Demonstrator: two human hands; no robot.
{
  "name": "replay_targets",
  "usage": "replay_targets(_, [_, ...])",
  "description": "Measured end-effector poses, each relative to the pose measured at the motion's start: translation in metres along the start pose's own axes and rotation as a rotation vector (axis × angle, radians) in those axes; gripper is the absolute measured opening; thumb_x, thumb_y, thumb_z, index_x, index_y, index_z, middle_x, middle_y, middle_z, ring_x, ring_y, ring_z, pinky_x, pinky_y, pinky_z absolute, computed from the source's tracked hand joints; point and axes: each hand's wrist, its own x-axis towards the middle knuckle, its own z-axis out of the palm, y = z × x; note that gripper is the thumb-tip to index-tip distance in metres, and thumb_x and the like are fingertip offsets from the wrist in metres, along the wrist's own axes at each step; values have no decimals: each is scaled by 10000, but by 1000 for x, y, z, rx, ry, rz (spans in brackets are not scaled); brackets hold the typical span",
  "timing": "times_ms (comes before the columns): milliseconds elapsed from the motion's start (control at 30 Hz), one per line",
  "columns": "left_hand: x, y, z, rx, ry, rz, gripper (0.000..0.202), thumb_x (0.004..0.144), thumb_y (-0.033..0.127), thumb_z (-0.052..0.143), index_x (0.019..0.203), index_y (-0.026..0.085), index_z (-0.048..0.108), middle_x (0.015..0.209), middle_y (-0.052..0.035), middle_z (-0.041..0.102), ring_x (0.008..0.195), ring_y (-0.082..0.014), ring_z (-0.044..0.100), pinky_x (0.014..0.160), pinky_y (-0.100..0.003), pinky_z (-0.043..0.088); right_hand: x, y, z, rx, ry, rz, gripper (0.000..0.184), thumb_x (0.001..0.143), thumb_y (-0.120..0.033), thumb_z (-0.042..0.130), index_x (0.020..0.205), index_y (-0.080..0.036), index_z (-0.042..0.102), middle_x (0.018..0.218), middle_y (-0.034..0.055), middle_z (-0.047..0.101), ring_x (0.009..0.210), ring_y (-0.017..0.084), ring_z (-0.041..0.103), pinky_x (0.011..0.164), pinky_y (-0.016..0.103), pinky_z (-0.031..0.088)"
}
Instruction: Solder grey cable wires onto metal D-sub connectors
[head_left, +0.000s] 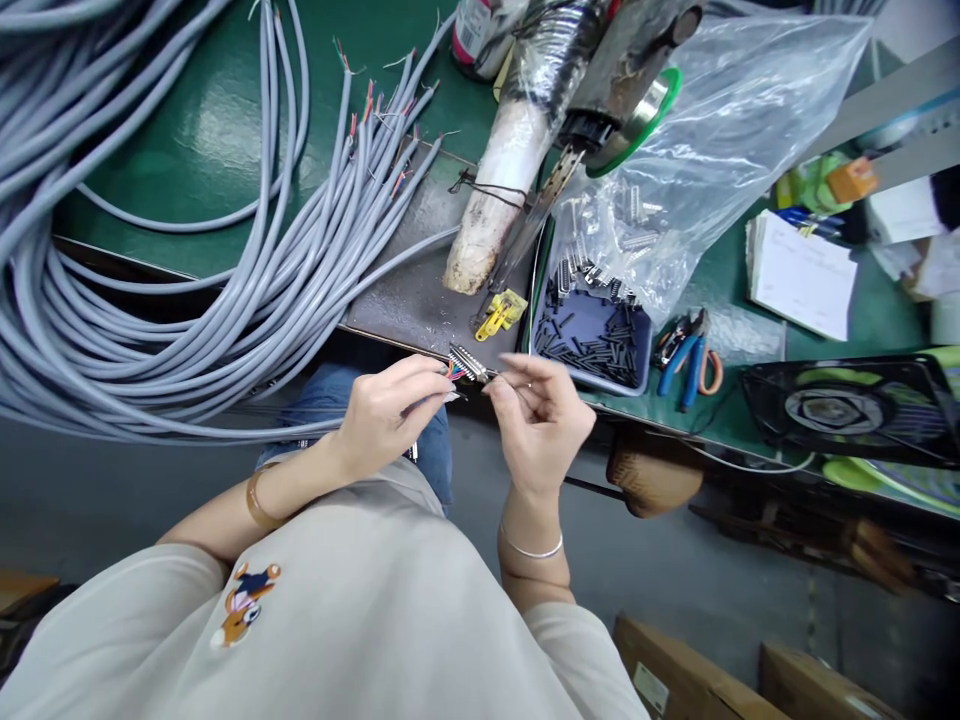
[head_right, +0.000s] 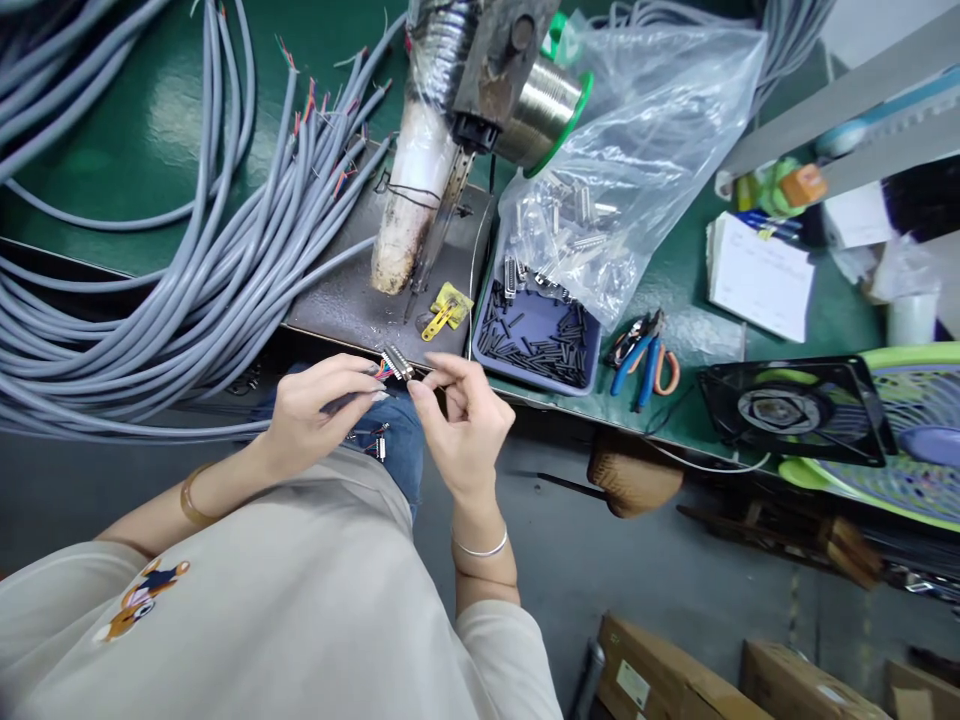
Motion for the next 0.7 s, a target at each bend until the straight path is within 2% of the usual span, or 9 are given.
replay_targets(67, [0,1,1,16,-12,39,126,966,148,592,933,188,707,1036,-80,787,949,-150,744,830,-247,582,3,-2,-2,-8,-32,28,306,911,-397,693,1167,-229,712,751,-25,696,438,63,349,432,245,291])
replay_targets(133, [2,1,1,-18,-21,21,103,960,142,593,932,186,682,1039,-83,773,982,-158,733,845,-252,577,7,-2,-1,36,-130,57,257,931,-389,663,1109,-228,754,789,0,728,469,76,439,449,240,361])
replay_targets(233, [4,2,1,-167,-37,-147,22,932,160,630,921,178,635,996,-70,736,914,-150,715,784,-241,572,11,1,2,170,-208,80,221,946,-369,640,1054,-240,784,931,38,784,688,144,679,600,262,542])
replay_targets(333, [5,1,3,-309,-32,-343,67,901,204,651,883,166,599,985,-59,705,668,-82,636,598,-193,514,12,2,6,190,-213,61,217,956,-348,632,1079,-259,786,961,37,791,786,167,720,679,283,578])
replay_targets(400, [6,1,6,-334,5,-409,93,862,204,659,831,160,582,972,-59,708,578,-51,568,533,-180,464,11,1,8,123,-194,32,225,970,-342,616,1089,-259,788,915,33,780,753,158,695,661,281,556])
replay_targets(600, [15,3,12,-387,91,-527,118,727,135,675,724,157,559,881,-35,720,525,-25,504,481,-157,401,9,2,13,-45,-91,-100,214,985,-295,607,1087,-240,786,799,16,734,631,121,600,603,272,496])
replay_targets(700, [23,1,13,-488,106,-623,154,695,152,701,701,158,547,797,-8,681,479,-18,494,432,-148,391,8,9,13,-110,67,-183,183,967,-329,634,1052,-245,773,691,-18,668,515,98,516,511,262,430])
